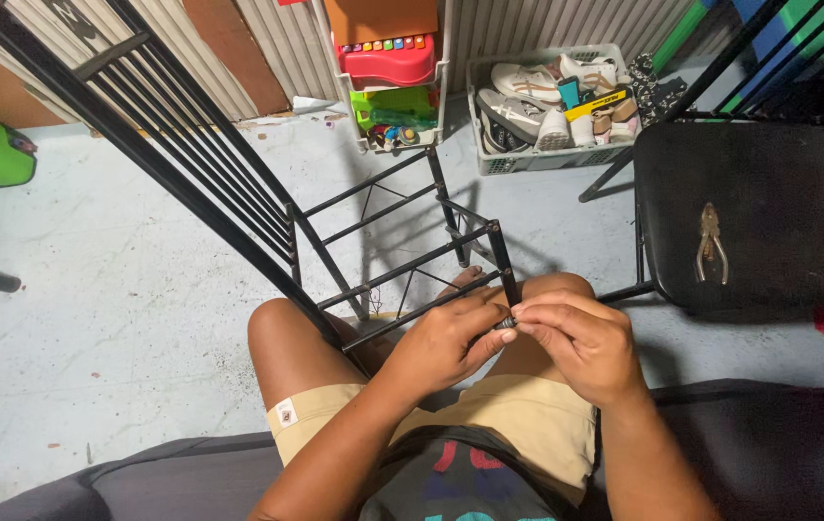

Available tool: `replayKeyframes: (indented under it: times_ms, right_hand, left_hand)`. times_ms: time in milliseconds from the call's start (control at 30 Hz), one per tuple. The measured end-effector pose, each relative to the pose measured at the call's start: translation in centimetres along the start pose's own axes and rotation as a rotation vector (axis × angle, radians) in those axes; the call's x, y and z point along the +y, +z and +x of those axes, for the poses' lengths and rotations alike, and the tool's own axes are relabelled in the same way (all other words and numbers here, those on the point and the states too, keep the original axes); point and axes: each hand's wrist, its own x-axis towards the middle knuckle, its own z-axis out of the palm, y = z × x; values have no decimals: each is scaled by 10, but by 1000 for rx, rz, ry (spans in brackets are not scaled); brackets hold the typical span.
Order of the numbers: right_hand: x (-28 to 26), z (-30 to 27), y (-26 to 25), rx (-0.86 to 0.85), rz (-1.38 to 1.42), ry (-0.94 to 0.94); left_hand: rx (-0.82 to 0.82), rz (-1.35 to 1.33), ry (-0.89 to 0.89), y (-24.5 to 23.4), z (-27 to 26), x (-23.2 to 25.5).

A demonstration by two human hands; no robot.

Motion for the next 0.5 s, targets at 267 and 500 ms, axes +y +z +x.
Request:
replayKeyframes:
  times_ms: [267,500]
  right_hand:
    - [33,-31,26,4,593,176]
    - [82,-89,86,-178,501,418]
  left_hand:
    - [57,-216,-171,9,-5,-9]
    - [189,-7,41,23,-7,-10]
